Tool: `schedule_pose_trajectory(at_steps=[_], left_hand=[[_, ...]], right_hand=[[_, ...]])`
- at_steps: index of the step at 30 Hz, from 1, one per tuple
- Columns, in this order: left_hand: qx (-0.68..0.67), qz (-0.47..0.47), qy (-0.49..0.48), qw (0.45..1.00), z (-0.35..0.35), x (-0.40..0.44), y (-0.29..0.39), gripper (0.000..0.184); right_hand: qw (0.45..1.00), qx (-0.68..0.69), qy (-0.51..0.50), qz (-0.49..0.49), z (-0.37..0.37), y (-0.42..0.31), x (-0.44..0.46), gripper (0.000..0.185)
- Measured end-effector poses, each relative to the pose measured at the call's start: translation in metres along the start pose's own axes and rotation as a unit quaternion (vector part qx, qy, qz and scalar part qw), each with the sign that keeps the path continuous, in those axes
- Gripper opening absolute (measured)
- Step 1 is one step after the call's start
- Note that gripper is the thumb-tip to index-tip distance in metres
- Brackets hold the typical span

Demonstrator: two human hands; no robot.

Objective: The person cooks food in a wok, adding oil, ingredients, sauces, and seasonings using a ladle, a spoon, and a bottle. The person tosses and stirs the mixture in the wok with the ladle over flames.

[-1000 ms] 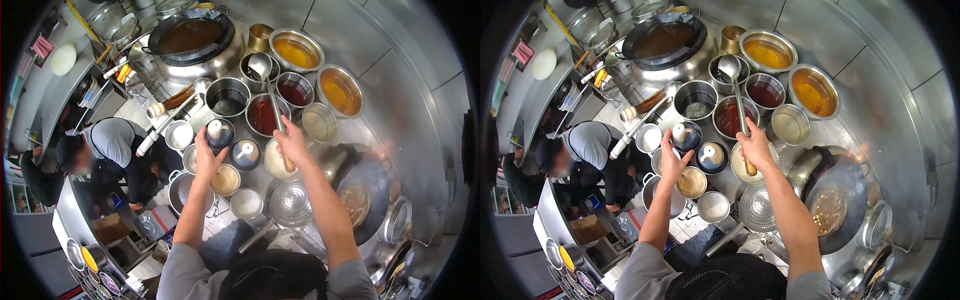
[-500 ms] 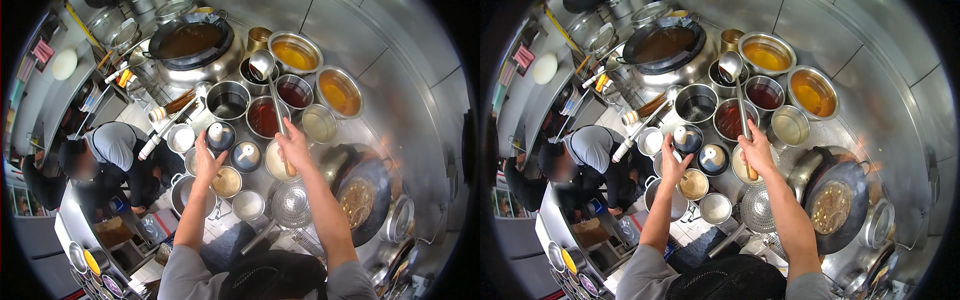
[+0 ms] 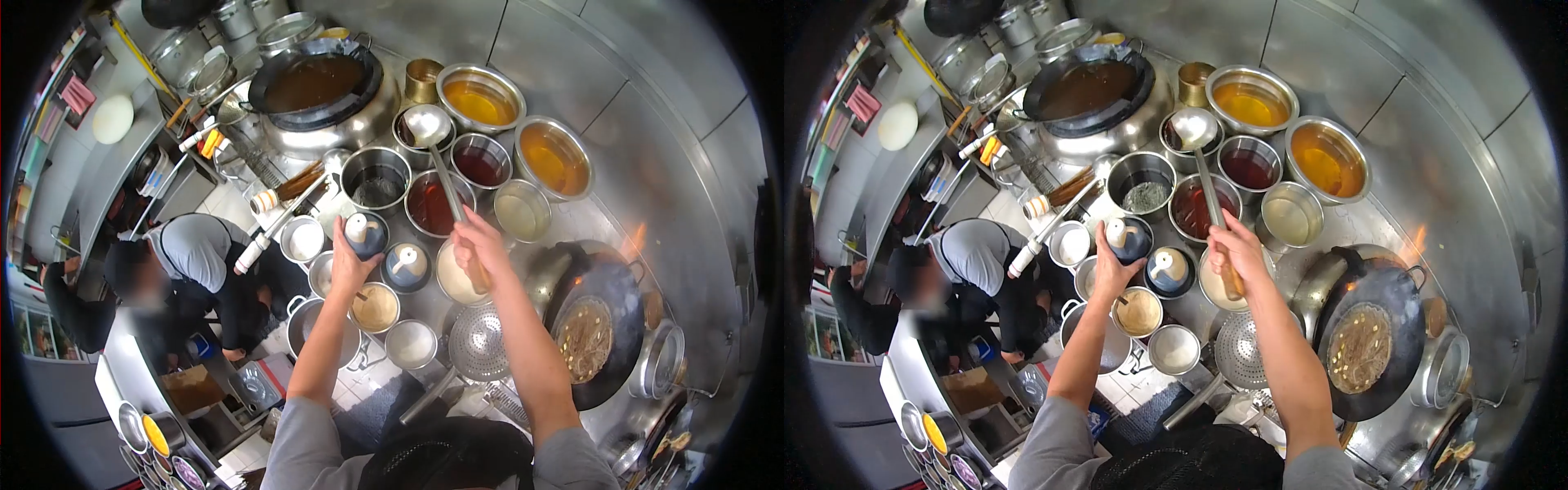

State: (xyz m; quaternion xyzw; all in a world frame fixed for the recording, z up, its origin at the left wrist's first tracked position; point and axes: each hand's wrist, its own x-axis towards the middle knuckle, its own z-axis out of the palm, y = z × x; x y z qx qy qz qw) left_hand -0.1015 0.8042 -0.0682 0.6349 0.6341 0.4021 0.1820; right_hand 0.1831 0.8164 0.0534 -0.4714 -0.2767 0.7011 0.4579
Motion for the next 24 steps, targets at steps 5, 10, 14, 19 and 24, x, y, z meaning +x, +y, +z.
schedule_pose_trajectory(at_steps=[5,10,14,19,24], left_hand=[[0.028,-0.059,0.003,0.998,0.005,0.01,-0.001,0.122],[-0.072,-0.113,0.02,0.991,0.008,0.02,0.004,0.096],[-0.144,-0.087,0.056,0.984,0.01,0.031,-0.001,0.109],[-0.19,-0.03,0.113,0.975,-0.042,0.04,0.048,0.094],[-0.322,0.081,0.107,0.937,-0.082,0.006,0.13,0.081]], right_hand=[[0.962,0.247,-0.111,-0.022,-0.049,-0.026,-0.08,0.058],[0.984,0.097,0.071,-0.133,-0.088,-0.044,-0.251,0.065],[0.958,-0.023,0.248,-0.139,-0.115,-0.013,-0.37,0.067],[0.852,-0.297,0.429,-0.034,-0.157,0.055,-0.461,0.061],[0.719,-0.528,0.445,-0.082,-0.234,0.127,-0.498,0.061]])
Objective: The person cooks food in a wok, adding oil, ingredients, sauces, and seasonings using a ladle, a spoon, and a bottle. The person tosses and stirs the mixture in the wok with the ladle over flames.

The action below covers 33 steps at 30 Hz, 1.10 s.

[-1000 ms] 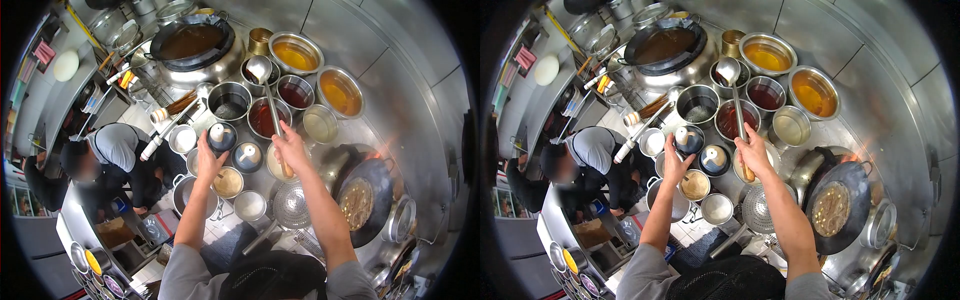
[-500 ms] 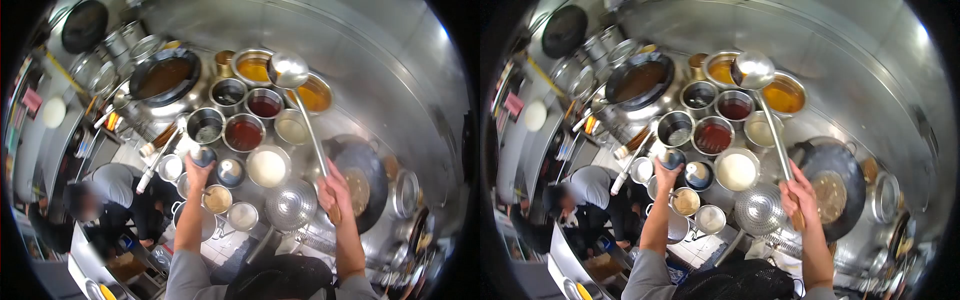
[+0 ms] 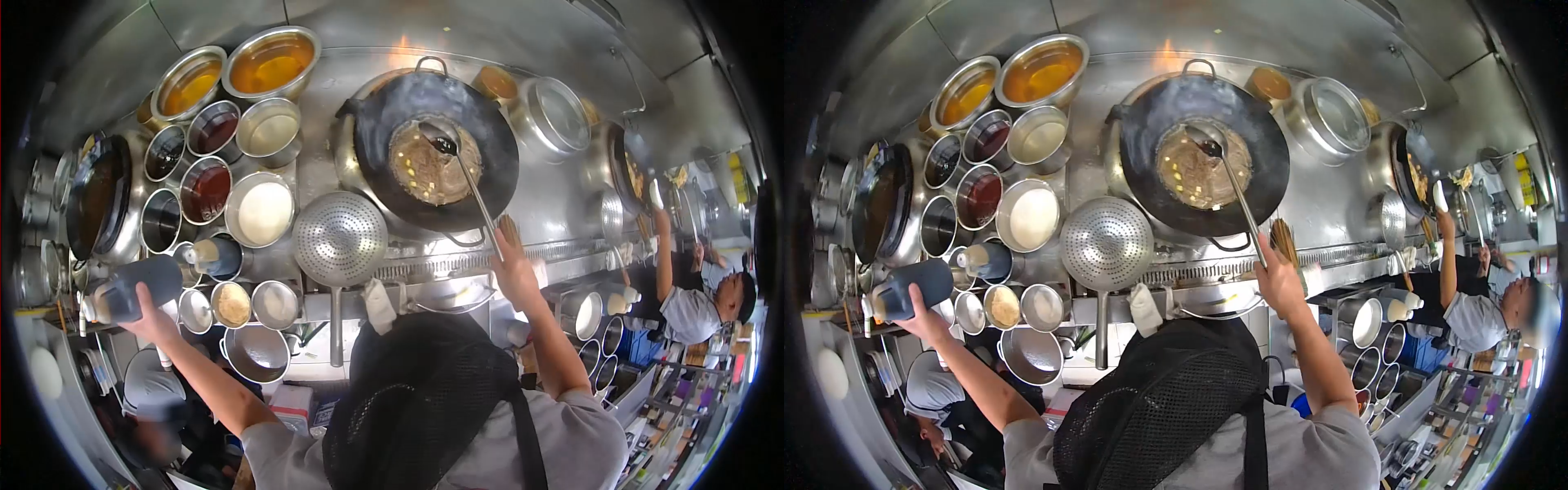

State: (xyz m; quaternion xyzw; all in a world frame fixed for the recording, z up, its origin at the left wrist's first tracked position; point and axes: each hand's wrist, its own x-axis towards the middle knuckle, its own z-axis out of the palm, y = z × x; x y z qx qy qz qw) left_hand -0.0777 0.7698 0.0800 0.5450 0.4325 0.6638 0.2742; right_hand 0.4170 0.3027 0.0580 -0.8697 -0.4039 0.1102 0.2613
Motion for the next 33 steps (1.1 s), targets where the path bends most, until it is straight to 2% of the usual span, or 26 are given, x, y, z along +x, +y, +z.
schedule_pose_trajectory(at_steps=[1,3,4,5,6,7,8,10,11,12,13,14,15,17,18,19,20,21,22,23,24,26,28,30,31,33], left_hand=[[0.003,0.003,-0.002,1.0,-0.005,-0.006,0.006,0.081],[-0.073,-0.035,-0.069,0.994,-0.009,-0.019,0.019,0.071],[-0.068,-0.03,-0.071,0.995,-0.002,-0.027,0.029,0.071],[-0.101,-0.036,-0.125,0.986,0.012,-0.039,0.043,0.072],[-0.135,-0.044,-0.18,0.973,0.026,-0.051,0.054,0.073],[-0.153,-0.053,-0.193,0.968,0.038,-0.064,0.06,0.079],[-0.166,-0.065,-0.241,0.954,0.051,-0.073,0.066,0.086],[-0.182,-0.108,-0.217,0.953,0.079,-0.11,0.08,0.09],[-0.163,-0.114,-0.244,0.949,0.086,-0.124,0.09,0.092],[-0.145,-0.117,-0.27,0.945,0.094,-0.134,0.098,0.093],[-0.129,-0.132,-0.309,0.933,0.1,-0.142,0.102,0.098],[-0.121,-0.126,-0.308,0.935,0.107,-0.152,0.11,0.098],[-0.11,-0.161,-0.34,0.92,0.115,-0.163,0.118,0.098],[-0.083,-0.205,-0.38,0.898,0.129,-0.182,0.126,0.098],[-0.066,-0.214,-0.389,0.894,0.135,-0.191,0.125,0.098],[-0.059,-0.214,-0.419,0.88,0.137,-0.193,0.112,0.096],[-0.064,-0.253,-0.436,0.861,0.15,-0.2,0.121,0.094],[-0.057,-0.259,-0.45,0.853,0.161,-0.208,0.127,0.094],[-0.051,-0.264,-0.462,0.845,0.173,-0.213,0.129,0.094],[-0.051,-0.282,-0.506,0.813,0.185,-0.213,0.131,0.095],[-0.047,-0.282,-0.504,0.815,0.196,-0.212,0.133,0.095],[-0.018,-0.306,-0.597,0.742,0.225,-0.217,0.138,0.1],[0.012,-0.329,-0.633,0.7,0.256,-0.222,0.144,0.104],[0.035,-0.303,-0.689,0.657,0.288,-0.224,0.138,0.103],[0.054,-0.297,-0.71,0.636,0.306,-0.226,0.141,0.102],[0.07,-0.307,-0.744,0.589,0.34,-0.232,0.14,0.099]], right_hand=[[0.998,-0.061,-0.002,0.01,0.001,0.003,-0.01,0.06],[0.995,-0.095,-0.019,0.012,-0.007,0.005,-0.022,0.062],[0.993,-0.112,-0.028,0.013,-0.011,0.006,-0.027,0.063],[0.999,-0.005,-0.039,0.016,-0.018,0.002,-0.022,0.064],[0.973,0.152,-0.121,0.124,-0.036,0.0,-0.012,0.064],[0.911,0.28,-0.169,0.25,-0.056,-0.013,0.001,0.064],[0.903,0.323,-0.157,0.234,-0.05,0.008,0.012,0.062],[0.966,0.178,-0.115,0.146,-0.026,0.042,0.022,0.063],[0.965,0.185,-0.12,0.142,-0.023,0.058,0.013,0.063],[0.995,0.03,-0.077,0.052,-0.022,0.075,-0.001,0.064],[0.991,-0.125,-0.028,-0.04,-0.022,0.087,-0.01,0.064],[0.992,-0.115,-0.029,-0.044,-0.031,0.083,-0.016,0.064],[0.997,-0.017,-0.042,-0.055,-0.05,0.07,-0.022,0.063],[0.982,0.159,-0.099,-0.01,-0.062,0.077,-0.018,0.06],[0.981,0.164,-0.099,-0.01,-0.055,0.09,-0.004,0.06],[0.988,0.126,-0.084,-0.041,-0.041,0.105,0.014,0.06],[0.991,0.086,-0.067,-0.073,-0.03,0.117,0.025,0.06],[0.995,-0.042,-0.059,-0.064,-0.027,0.12,0.029,0.062],[0.995,-0.038,-0.055,-0.071,-0.035,0.124,0.033,0.062],[0.994,-0.069,-0.044,-0.067,-0.048,0.129,0.033,0.062],[0.993,-0.1,-0.036,-0.059,-0.059,0.134,0.029,0.062],[0.992,-0.098,-0.016,-0.078,-0.079,0.15,0.021,0.064],[0.995,-0.021,-0.001,-0.096,-0.104,0.154,0.016,0.066],[0.993,0.013,-0.006,-0.117,-0.115,0.155,0.007,0.07],[0.989,0.126,-0.048,-0.064,-0.117,0.155,0.0,0.071],[0.956,0.261,-0.128,0.035,-0.128,0.145,-0.01,0.07]])
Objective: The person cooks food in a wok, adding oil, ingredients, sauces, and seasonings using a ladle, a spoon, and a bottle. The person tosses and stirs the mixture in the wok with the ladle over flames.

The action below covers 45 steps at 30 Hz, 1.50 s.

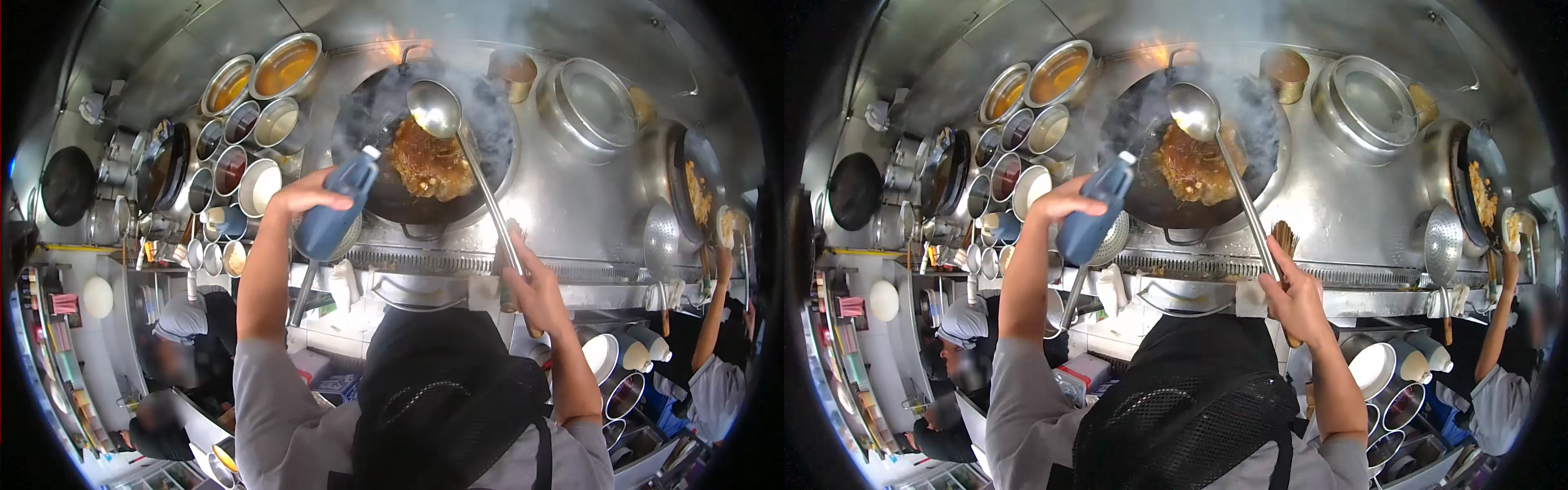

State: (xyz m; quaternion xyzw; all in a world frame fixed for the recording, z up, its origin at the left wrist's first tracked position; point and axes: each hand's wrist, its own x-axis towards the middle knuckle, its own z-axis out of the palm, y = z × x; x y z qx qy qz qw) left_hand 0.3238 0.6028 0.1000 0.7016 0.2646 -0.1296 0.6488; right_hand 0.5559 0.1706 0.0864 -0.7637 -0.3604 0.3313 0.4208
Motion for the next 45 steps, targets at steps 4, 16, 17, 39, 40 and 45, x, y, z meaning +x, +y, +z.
schedule_pose_trajectory(at_steps=[4,16,17,39,40,45], left_hand=[[0.02,-0.066,-0.059,0.996,0.001,0.061,0.014,0.093],[0.057,-0.195,-0.091,0.975,0.007,0.103,0.035,0.094],[0.055,-0.198,-0.095,0.974,0.008,0.103,0.036,0.093],[0.068,-0.207,-0.077,0.973,0.009,0.098,0.037,0.094],[0.07,-0.201,-0.07,0.975,0.01,0.098,0.037,0.095],[0.039,-0.113,-0.016,0.993,0.01,0.08,0.02,0.1]], right_hand=[[0.961,0.227,-0.066,0.144,-0.002,-0.028,-0.014,0.061],[0.902,0.372,-0.124,0.183,0.005,0.003,-0.021,0.068],[0.9,0.375,-0.125,0.186,0.005,0.004,-0.02,0.068],[0.886,0.401,-0.138,0.188,-0.001,0.008,-0.01,0.068],[0.886,0.401,-0.138,0.188,0.0,0.008,-0.01,0.068],[0.887,0.402,-0.12,0.192,0.002,0.008,-0.003,0.063]])
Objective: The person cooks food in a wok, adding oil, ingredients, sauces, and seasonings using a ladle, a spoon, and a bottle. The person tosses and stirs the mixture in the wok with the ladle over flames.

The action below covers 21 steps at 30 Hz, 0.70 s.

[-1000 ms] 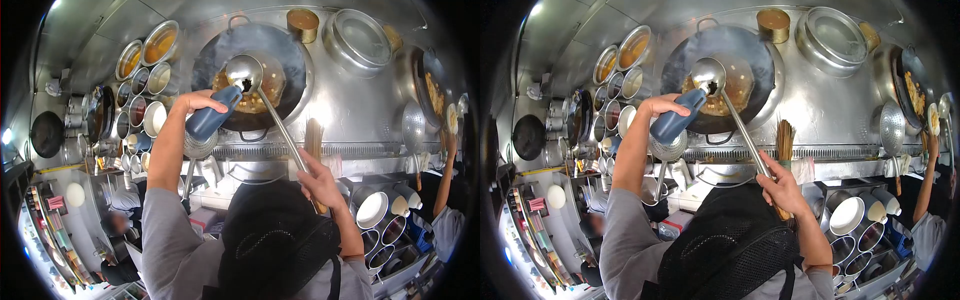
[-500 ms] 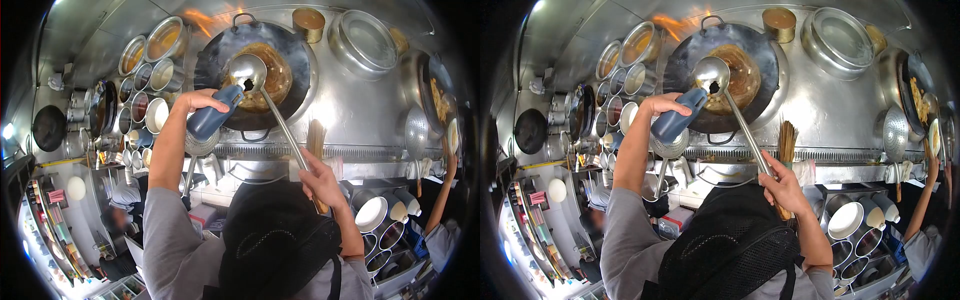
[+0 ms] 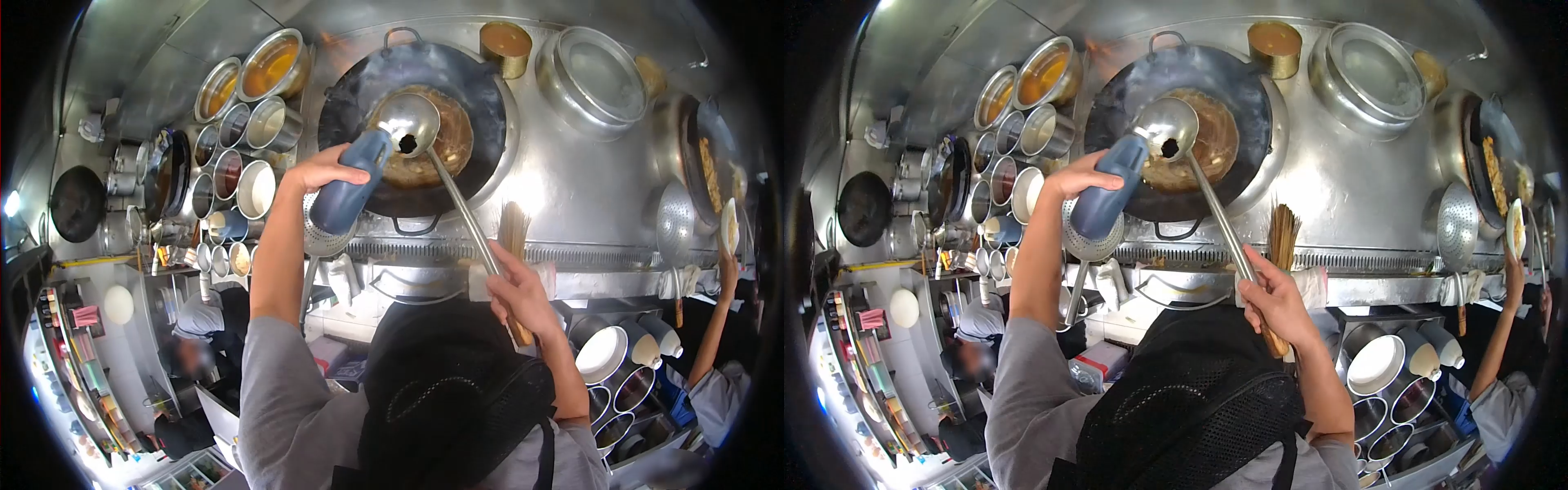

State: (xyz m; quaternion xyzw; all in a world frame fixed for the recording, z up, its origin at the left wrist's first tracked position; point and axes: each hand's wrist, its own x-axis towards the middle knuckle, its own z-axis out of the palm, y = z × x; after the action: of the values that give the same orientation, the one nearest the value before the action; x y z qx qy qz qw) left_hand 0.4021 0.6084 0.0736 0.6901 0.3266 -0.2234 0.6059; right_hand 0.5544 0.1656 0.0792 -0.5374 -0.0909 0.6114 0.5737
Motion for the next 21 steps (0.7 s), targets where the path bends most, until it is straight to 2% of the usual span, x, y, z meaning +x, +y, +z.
schedule_pose_trajectory(at_steps=[1,2,3,4,5,6,7,8,10,12,13,14,15,18,19,20,21], left_hand=[[-0.039,0.097,0.052,0.993,0.002,-0.008,-0.01,0.097],[-0.078,0.196,0.104,0.972,0.006,-0.02,-0.013,0.093],[-0.128,0.239,0.134,0.953,0.01,-0.035,-0.018,0.089],[-0.137,0.252,0.142,0.947,0.016,-0.052,-0.022,0.089],[-0.174,0.293,0.212,0.916,0.022,-0.069,-0.029,0.086],[-0.212,0.329,0.282,0.876,0.027,-0.086,-0.037,0.084],[-0.224,0.339,0.292,0.866,0.03,-0.102,-0.047,0.084],[-0.233,0.356,0.347,0.836,0.031,-0.119,-0.058,0.084],[-0.245,0.378,0.433,0.781,0.032,-0.157,-0.072,0.083],[-0.243,0.363,0.505,0.745,0.024,-0.193,-0.104,0.082],[-0.236,0.362,0.545,0.719,0.019,-0.212,-0.115,0.082],[-0.229,0.358,0.583,0.693,0.014,-0.23,-0.127,0.082],[-0.221,0.338,0.613,0.679,0.003,-0.245,-0.15,0.083],[-0.146,0.289,0.732,0.6,-0.019,-0.292,-0.18,0.064],[-0.147,0.278,0.751,0.581,-0.032,-0.304,-0.196,0.063],[-0.148,0.267,0.77,0.56,-0.045,-0.313,-0.212,0.063],[-0.133,0.254,0.792,0.538,-0.059,-0.321,-0.227,0.064]], right_hand=[[1.0,-0.008,0.0,-0.004,0.001,-0.003,0.006,0.063],[0.994,-0.105,0.031,-0.018,0.003,-0.007,0.015,0.062],[0.976,-0.204,0.061,-0.032,0.003,-0.009,0.024,0.061],[0.973,-0.221,0.06,-0.038,-0.005,-0.001,0.039,0.061],[0.892,-0.392,0.105,-0.198,-0.019,0.012,0.059,0.062],[0.755,-0.537,0.14,-0.349,-0.026,0.012,0.07,0.062],[0.774,-0.544,0.149,-0.287,-0.023,0.004,0.066,0.064],[0.764,-0.557,0.14,-0.294,-0.016,-0.001,0.059,0.064],[0.772,-0.574,0.132,-0.239,-0.004,-0.005,0.042,0.064],[0.75,-0.593,0.101,-0.274,0.012,-0.006,0.04,0.066],[0.866,-0.466,0.096,-0.154,0.031,-0.017,0.037,0.067],[0.943,-0.319,0.092,-0.021,0.047,-0.023,0.037,0.067],[0.976,-0.213,0.043,-0.028,0.035,-0.016,0.056,0.065],[0.976,-0.195,0.074,-0.059,0.025,0.004,0.11,0.064],[0.941,-0.314,0.11,-0.06,0.037,0.005,0.111,0.063],[0.94,-0.319,0.112,-0.056,0.045,0.009,0.109,0.063],[0.883,-0.431,0.158,-0.097,0.051,0.016,0.104,0.061]])
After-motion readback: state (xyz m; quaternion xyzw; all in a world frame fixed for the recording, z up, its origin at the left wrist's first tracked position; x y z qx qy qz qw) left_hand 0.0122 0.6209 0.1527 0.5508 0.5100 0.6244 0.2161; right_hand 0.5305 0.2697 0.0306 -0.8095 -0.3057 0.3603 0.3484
